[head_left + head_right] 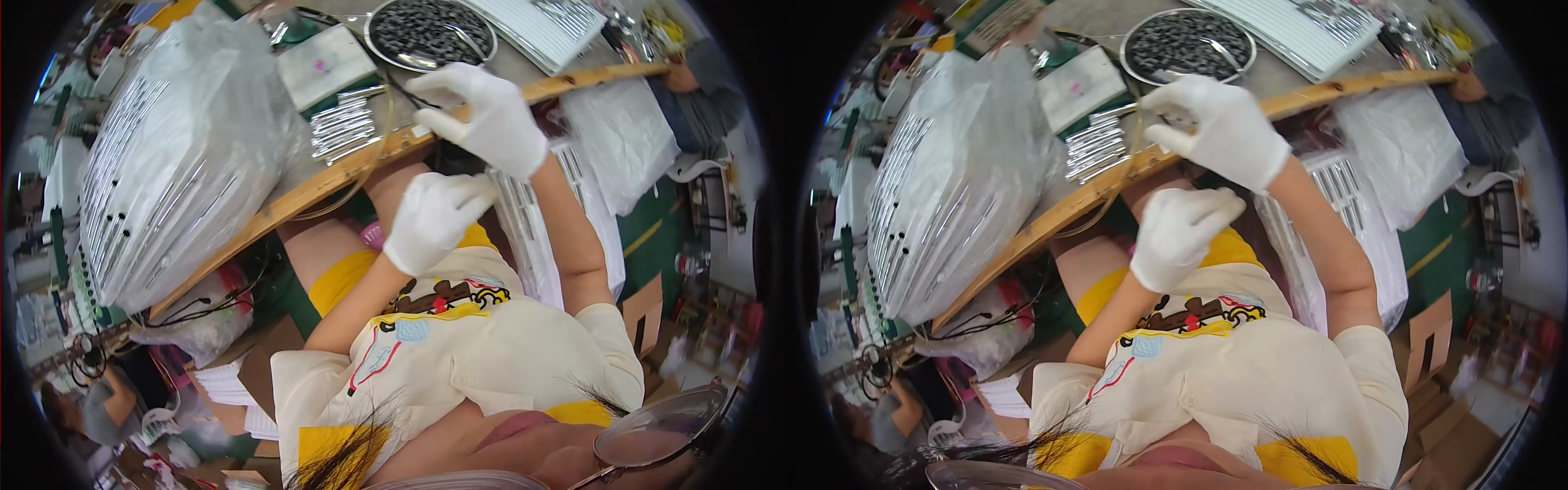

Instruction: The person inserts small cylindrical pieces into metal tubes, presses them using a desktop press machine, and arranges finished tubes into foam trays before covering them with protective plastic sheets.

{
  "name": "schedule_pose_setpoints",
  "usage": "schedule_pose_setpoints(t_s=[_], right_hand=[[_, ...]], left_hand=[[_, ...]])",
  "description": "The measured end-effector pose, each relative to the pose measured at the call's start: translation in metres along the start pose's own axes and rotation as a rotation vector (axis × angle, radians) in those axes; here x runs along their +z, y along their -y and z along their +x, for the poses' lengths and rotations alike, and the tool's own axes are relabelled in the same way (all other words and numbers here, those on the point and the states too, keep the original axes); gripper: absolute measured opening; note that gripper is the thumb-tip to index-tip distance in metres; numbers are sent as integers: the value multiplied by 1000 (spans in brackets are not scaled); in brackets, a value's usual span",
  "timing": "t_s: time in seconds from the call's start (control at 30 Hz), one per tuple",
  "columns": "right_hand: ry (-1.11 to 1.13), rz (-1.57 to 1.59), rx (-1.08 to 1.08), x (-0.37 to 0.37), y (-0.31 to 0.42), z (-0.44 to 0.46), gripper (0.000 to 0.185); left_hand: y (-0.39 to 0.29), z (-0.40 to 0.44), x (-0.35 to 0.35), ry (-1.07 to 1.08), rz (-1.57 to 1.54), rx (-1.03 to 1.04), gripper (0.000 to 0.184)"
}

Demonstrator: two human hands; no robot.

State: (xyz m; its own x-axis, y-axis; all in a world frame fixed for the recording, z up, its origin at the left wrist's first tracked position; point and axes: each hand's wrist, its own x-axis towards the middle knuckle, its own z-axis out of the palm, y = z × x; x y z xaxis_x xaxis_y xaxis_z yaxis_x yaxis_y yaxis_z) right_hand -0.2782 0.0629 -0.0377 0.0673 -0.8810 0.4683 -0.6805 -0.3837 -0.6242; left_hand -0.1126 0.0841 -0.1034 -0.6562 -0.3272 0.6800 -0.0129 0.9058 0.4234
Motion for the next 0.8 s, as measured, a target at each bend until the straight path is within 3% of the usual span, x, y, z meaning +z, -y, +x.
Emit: schedule_pose_setpoints(t_s=[0.07,0.1,0.17,0.2,0.27,0.57,0.67,0.8], right_hand=[[91,-99,-144,30,7,28,30],[111,-258,-152,47,0,37,27],[155,-523,-104,75,-16,54,21],[205,-699,-21,79,-15,60,19],[191,-827,-66,84,-20,61,19],[98,-959,-177,103,-28,60,13],[94,-784,-163,92,-11,62,9],[253,-551,-22,79,9,67,14]], left_hand=[[6,-8,-32,-209,152,-109,36],[3,-14,-44,-397,267,-204,40],[15,-25,-68,-503,380,-456,36],[20,-27,-80,-487,481,-575,41],[40,-38,-95,-490,347,-773,49],[70,-49,-96,-225,230,-854,69],[73,-48,-97,-203,228,-889,71],[74,-43,-103,-124,92,-984,71]])
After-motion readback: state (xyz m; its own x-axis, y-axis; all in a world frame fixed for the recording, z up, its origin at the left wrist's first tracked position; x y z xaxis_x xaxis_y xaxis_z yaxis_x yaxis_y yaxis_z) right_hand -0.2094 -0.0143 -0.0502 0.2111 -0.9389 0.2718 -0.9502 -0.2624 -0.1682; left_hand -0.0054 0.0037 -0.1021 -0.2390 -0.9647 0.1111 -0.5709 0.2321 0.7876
